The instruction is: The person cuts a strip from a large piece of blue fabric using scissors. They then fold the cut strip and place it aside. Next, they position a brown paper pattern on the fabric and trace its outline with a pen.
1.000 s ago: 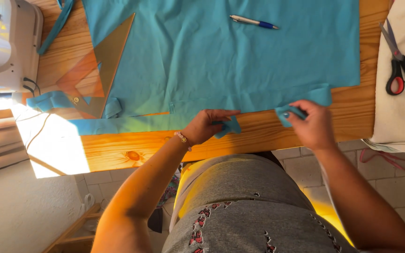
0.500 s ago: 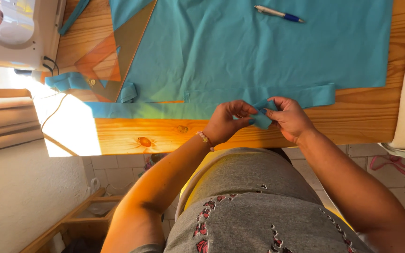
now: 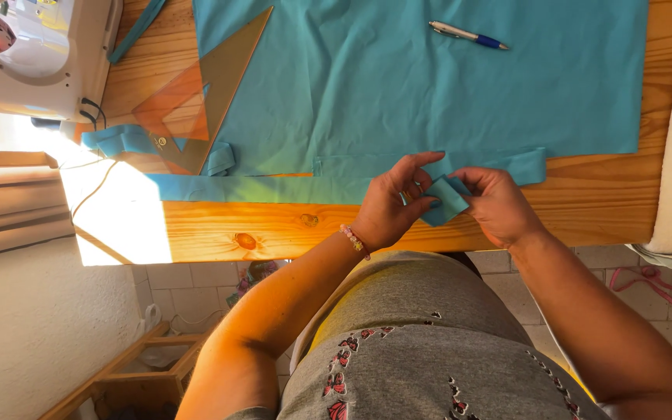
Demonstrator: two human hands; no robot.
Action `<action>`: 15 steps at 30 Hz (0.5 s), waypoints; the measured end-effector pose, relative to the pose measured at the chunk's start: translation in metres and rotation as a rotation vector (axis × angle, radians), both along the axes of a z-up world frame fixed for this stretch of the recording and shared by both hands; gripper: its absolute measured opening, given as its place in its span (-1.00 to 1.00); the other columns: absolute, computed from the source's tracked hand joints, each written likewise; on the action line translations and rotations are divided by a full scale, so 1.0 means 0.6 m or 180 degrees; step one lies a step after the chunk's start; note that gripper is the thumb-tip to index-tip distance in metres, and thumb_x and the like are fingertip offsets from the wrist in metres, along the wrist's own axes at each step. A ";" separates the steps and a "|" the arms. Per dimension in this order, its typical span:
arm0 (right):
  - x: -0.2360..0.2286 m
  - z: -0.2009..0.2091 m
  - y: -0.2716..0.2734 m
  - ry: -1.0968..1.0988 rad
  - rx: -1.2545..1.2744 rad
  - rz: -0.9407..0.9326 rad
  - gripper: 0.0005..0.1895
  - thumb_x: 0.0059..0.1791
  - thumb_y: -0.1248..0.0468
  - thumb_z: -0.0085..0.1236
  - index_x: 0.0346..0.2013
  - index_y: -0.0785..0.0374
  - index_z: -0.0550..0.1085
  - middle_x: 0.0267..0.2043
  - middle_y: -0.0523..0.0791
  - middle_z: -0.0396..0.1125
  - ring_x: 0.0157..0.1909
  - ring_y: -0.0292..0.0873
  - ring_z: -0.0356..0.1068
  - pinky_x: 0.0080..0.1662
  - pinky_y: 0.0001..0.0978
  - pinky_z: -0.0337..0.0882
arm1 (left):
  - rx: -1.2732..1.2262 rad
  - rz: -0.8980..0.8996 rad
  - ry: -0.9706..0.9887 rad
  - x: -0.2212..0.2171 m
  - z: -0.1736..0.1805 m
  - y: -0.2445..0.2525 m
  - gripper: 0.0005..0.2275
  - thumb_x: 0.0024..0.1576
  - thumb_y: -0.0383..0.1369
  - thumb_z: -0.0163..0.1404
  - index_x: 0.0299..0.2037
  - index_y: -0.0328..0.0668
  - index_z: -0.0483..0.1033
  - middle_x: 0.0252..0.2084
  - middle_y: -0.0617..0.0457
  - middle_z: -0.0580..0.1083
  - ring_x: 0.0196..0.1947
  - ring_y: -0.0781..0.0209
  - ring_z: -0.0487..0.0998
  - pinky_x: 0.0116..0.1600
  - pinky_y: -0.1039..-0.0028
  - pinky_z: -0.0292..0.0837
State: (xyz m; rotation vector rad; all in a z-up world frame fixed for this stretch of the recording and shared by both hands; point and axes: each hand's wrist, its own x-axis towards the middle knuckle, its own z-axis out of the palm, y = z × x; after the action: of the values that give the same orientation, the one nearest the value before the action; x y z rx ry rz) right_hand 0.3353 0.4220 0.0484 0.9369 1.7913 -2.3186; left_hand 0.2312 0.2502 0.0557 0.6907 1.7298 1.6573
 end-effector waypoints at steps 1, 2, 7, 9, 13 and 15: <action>-0.002 0.009 0.000 -0.0004 -0.0002 0.0006 -0.81 -0.13 0.45 0.44 -0.28 0.25 0.60 -0.49 -0.27 0.35 -0.33 -0.43 0.36 -0.14 -0.56 0.48 | -0.0002 0.0006 -0.0004 -0.001 0.000 0.000 -0.45 0.09 -0.56 0.23 0.30 0.06 0.42 -0.32 0.18 0.51 -0.39 0.39 0.46 -0.12 0.50 0.50; -0.003 0.019 0.001 0.0052 0.0210 0.0086 -0.83 -0.11 0.46 0.42 -0.26 0.26 0.60 -0.46 -0.25 0.38 -0.30 -0.42 0.36 -0.13 -0.54 0.48 | -0.0038 -0.0031 0.0044 -0.003 0.000 0.000 -0.42 0.09 -0.56 0.22 0.33 0.08 0.38 -0.32 0.20 0.48 -0.37 0.40 0.45 -0.11 0.51 0.50; -0.012 0.085 0.002 0.0162 0.0787 0.0450 -0.86 -0.09 0.44 0.40 -0.26 0.28 0.63 -0.46 -0.18 0.43 -0.27 -0.38 0.36 -0.12 -0.48 0.45 | -0.0116 -0.0083 0.0220 -0.010 0.014 0.005 -0.32 0.07 -0.63 0.18 0.41 0.09 0.28 -0.33 0.16 0.44 -0.36 0.32 0.45 -0.09 0.45 0.52; -0.011 0.093 0.012 0.0174 0.1382 0.0805 -0.90 0.09 0.33 0.21 -0.25 0.26 0.63 -0.44 -0.12 0.47 -0.29 -0.34 0.31 -0.15 -0.39 0.43 | -0.0205 -0.0054 0.0398 -0.013 0.012 0.010 -0.30 0.04 -0.58 0.18 0.41 0.18 0.26 -0.36 0.23 0.46 -0.37 0.32 0.50 -0.11 0.47 0.51; -0.010 0.119 -0.001 0.0188 0.1567 0.0952 -0.74 -0.05 0.19 0.38 -0.14 0.25 0.63 -0.34 -0.07 0.53 -0.20 -0.29 0.38 -0.08 -0.28 0.48 | -0.0152 0.0081 0.0511 -0.015 0.008 0.015 -0.31 0.05 -0.54 0.19 0.41 0.13 0.24 -0.36 0.20 0.47 -0.37 0.27 0.50 -0.09 0.43 0.50; -0.021 0.136 -0.005 0.0078 0.2670 0.1057 -0.85 -0.05 0.32 0.33 -0.19 0.18 0.63 -0.33 -0.06 0.51 -0.18 -0.15 0.52 -0.14 -0.27 0.48 | -0.0133 0.0096 0.0972 -0.022 0.005 0.021 -0.27 -0.01 -0.47 0.23 0.42 0.09 0.22 -0.25 0.18 0.48 -0.24 0.19 0.54 -0.01 0.32 0.44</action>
State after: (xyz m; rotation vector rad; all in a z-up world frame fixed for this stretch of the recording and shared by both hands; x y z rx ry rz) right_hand 0.3228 0.4190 0.1301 0.5737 2.7246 -1.3662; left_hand 0.2182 0.2628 0.0584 0.9418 1.9879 1.5946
